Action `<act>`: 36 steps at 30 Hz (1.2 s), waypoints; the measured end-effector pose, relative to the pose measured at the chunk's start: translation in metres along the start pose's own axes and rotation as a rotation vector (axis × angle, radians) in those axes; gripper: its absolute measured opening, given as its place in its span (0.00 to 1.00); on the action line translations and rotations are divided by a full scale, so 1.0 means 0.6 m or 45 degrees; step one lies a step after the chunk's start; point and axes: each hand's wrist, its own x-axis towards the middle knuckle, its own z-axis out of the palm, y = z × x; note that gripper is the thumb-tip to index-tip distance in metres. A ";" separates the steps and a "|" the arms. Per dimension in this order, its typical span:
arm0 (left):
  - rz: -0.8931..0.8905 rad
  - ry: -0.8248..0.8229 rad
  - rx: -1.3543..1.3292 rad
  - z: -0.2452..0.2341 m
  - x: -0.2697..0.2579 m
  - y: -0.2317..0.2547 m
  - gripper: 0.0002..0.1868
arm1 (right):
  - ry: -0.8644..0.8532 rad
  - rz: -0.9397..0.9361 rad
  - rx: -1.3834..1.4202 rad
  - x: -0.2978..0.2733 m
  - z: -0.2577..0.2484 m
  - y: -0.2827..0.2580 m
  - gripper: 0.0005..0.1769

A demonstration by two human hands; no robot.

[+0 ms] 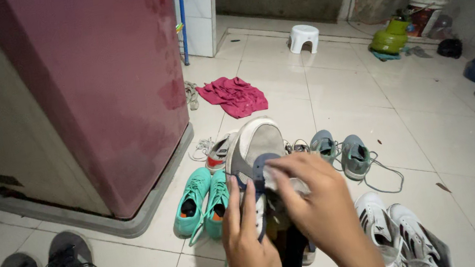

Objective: The person sits on the floor and re-laces two pairs of sneakers. They first thread and tie the laces on a pair of teal sneakers, then switch to a pair of grey and blue sneakers and repeat the lacing process.

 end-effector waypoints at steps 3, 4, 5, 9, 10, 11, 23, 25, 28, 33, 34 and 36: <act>0.062 0.032 -0.025 0.003 0.001 -0.008 0.33 | -0.315 0.147 -0.161 0.032 0.015 -0.022 0.14; 0.059 0.034 -0.048 0.003 0.003 -0.010 0.33 | -0.393 0.192 -0.245 0.036 0.019 -0.029 0.16; 0.097 0.035 -0.002 0.003 0.004 -0.013 0.32 | -0.475 0.237 -0.329 0.037 0.025 -0.035 0.18; 0.051 -0.016 0.139 0.001 0.000 -0.013 0.34 | -0.325 0.147 -0.360 0.040 0.058 -0.037 0.16; -0.007 -0.041 0.165 0.001 -0.001 -0.012 0.35 | -0.316 0.121 -0.321 0.040 0.064 -0.033 0.14; 0.026 -0.033 0.139 0.000 -0.002 -0.012 0.36 | -0.307 0.095 -0.282 0.040 0.069 -0.027 0.14; -0.043 0.050 -0.158 -0.034 0.016 -0.014 0.34 | -0.021 0.360 0.134 0.051 -0.019 0.027 0.10; -0.040 0.019 -0.193 -0.045 0.021 -0.006 0.35 | -0.083 0.159 -0.020 0.050 -0.028 0.028 0.09; 0.005 0.046 -0.234 -0.053 0.028 0.009 0.33 | -0.095 -0.108 -0.178 0.049 -0.032 0.023 0.08; 0.107 0.067 -0.083 -0.065 0.028 0.026 0.35 | -0.111 -0.249 -0.271 0.050 -0.032 0.009 0.08; 0.140 0.074 -0.046 -0.066 0.028 0.028 0.36 | -0.126 -0.271 -0.276 0.049 -0.033 0.006 0.07; 0.229 0.068 0.015 -0.068 0.028 0.030 0.38 | -0.150 -0.310 -0.302 0.050 -0.035 0.002 0.07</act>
